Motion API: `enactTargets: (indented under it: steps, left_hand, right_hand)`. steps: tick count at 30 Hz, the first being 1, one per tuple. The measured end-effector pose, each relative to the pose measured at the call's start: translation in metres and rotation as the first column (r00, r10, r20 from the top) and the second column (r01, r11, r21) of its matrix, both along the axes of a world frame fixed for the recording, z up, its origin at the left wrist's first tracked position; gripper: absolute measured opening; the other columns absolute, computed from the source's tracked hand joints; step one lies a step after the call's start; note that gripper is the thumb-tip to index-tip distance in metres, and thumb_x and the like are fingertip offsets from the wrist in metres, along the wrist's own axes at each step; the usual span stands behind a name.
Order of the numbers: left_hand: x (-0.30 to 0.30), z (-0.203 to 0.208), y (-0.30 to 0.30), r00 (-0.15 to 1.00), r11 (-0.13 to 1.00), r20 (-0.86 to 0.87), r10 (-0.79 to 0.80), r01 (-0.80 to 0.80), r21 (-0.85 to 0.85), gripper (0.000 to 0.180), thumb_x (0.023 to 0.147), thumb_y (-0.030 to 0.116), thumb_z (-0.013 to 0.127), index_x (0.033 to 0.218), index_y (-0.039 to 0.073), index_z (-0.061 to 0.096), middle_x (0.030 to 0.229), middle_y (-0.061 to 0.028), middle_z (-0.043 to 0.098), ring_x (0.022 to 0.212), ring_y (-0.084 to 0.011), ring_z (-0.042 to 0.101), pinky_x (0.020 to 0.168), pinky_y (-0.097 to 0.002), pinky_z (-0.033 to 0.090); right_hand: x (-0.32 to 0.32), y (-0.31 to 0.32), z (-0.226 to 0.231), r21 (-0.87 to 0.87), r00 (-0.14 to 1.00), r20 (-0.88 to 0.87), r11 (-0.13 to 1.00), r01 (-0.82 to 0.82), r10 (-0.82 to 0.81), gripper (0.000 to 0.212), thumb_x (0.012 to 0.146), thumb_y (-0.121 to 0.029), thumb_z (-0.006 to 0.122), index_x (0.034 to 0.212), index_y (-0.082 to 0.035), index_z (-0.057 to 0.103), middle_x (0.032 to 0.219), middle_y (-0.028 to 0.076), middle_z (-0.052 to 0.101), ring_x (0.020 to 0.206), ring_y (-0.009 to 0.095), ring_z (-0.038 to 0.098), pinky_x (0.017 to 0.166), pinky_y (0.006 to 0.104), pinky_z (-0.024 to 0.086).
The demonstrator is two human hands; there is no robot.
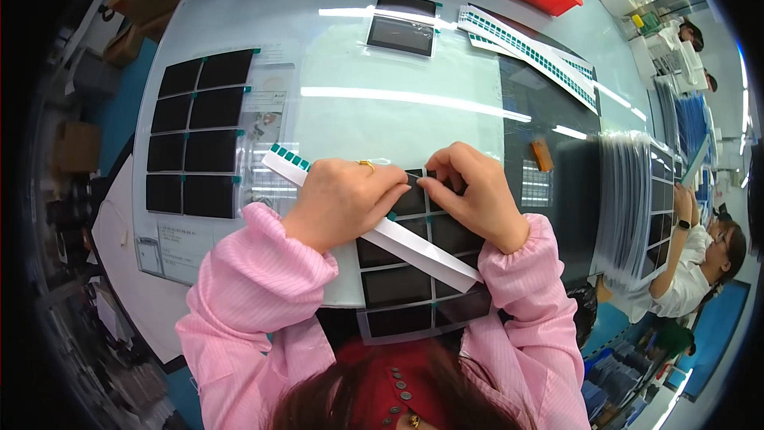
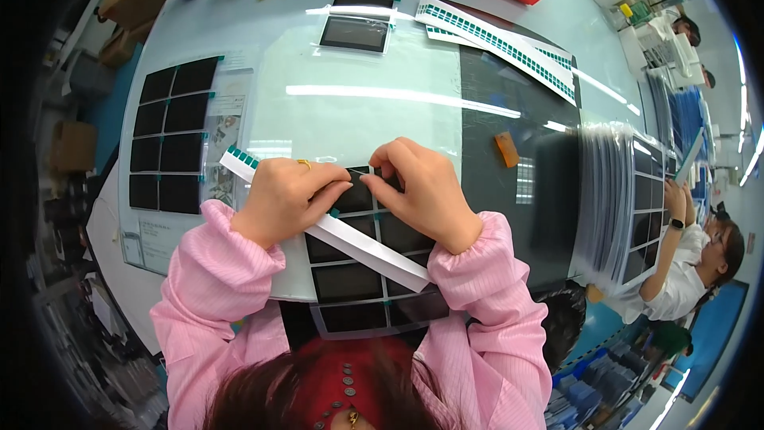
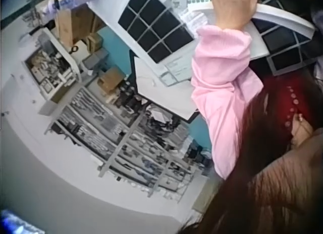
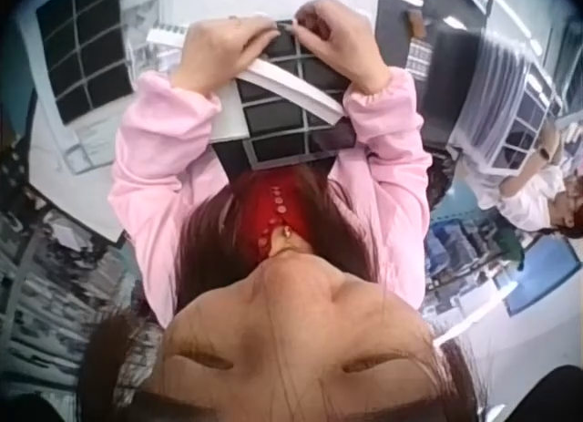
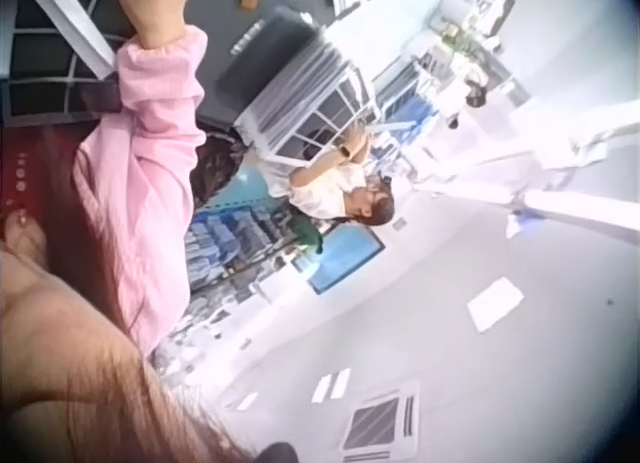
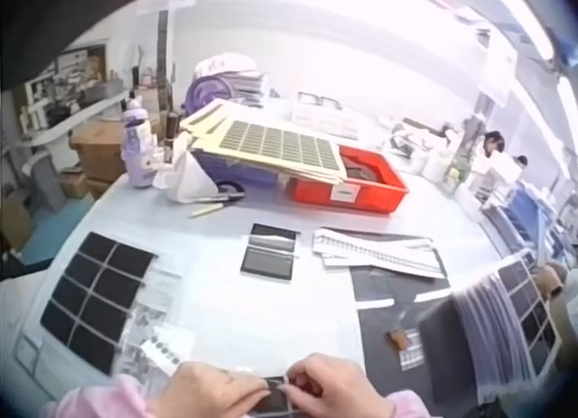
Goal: The recorder is applying adhesive strips and assembling solar panel components at a factory workstation.
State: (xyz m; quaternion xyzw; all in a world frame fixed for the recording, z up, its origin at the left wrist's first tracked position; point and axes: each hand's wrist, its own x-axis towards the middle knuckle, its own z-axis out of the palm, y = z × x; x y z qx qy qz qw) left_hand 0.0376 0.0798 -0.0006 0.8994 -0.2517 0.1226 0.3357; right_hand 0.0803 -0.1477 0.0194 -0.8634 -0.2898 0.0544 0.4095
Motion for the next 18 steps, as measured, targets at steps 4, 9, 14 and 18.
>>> enactTargets:
  steps: [4, 9, 14, 18]
  left_hand:
    - [0.001, 0.004, -0.003, 0.998, 0.997, -0.001, 0.066, -0.066, -0.03, 0.007, 0.09, 0.014, 0.075, 0.092, 0.01, 0.069, 0.066, -0.0076, 0.067, 0.055, -0.0277, 0.066, 0.05, -0.0372, 0.048]
    - [0.001, -0.003, -0.003, 0.996, 0.996, -0.001, 0.085, -0.085, -0.015, 0.008, 0.091, 0.012, 0.073, 0.098, 0.01, 0.068, 0.065, -0.008, 0.066, 0.054, -0.0278, 0.065, 0.049, -0.0373, 0.048]
    - [0.002, -0.005, -0.006, 0.994, 0.994, 0.018, 0.105, -0.104, -0.04, 0.012, 0.091, 0.009, 0.072, 0.102, 0.011, 0.067, 0.064, -0.0079, 0.066, 0.054, -0.0275, 0.065, 0.049, -0.0377, 0.047]
    - [0.002, -0.003, -0.007, 0.993, 0.992, 0.063, 0.099, -0.093, -0.09, 0.017, 0.09, 0.008, 0.072, 0.107, 0.012, 0.067, 0.061, -0.007, 0.063, 0.052, -0.0273, 0.063, 0.048, -0.0383, 0.046]
  right_hand:
    - [-0.001, 0.006, -0.015, -0.114, 0.942, 0.328, 0.993, -0.033, 0.069, 0.019, 0.078, -0.007, 0.08, 0.089, -0.007, 0.064, 0.075, 0.007, 0.061, 0.069, 0.028, 0.062, 0.061, 0.0384, 0.047]
    - [-0.005, 0.013, -0.016, -0.152, 0.93, 0.36, 0.988, -0.025, 0.079, 0.016, 0.08, -0.005, 0.077, 0.086, -0.007, 0.063, 0.075, 0.007, 0.061, 0.069, 0.028, 0.062, 0.061, 0.0385, 0.047]
    - [-0.012, 0.012, -0.006, -0.07, 0.967, 0.224, 0.992, -0.109, 0.122, 0.012, 0.082, -0.003, 0.075, 0.086, -0.003, 0.064, 0.074, 0.008, 0.062, 0.063, 0.026, 0.06, 0.057, 0.0362, 0.046]
    - [-0.019, 0.019, 0.003, 0.12, 0.984, -0.057, 0.98, -0.162, 0.17, 0.01, 0.085, -0.003, 0.075, 0.088, 0.0, 0.066, 0.075, 0.01, 0.062, 0.06, 0.021, 0.06, 0.054, 0.032, 0.046]
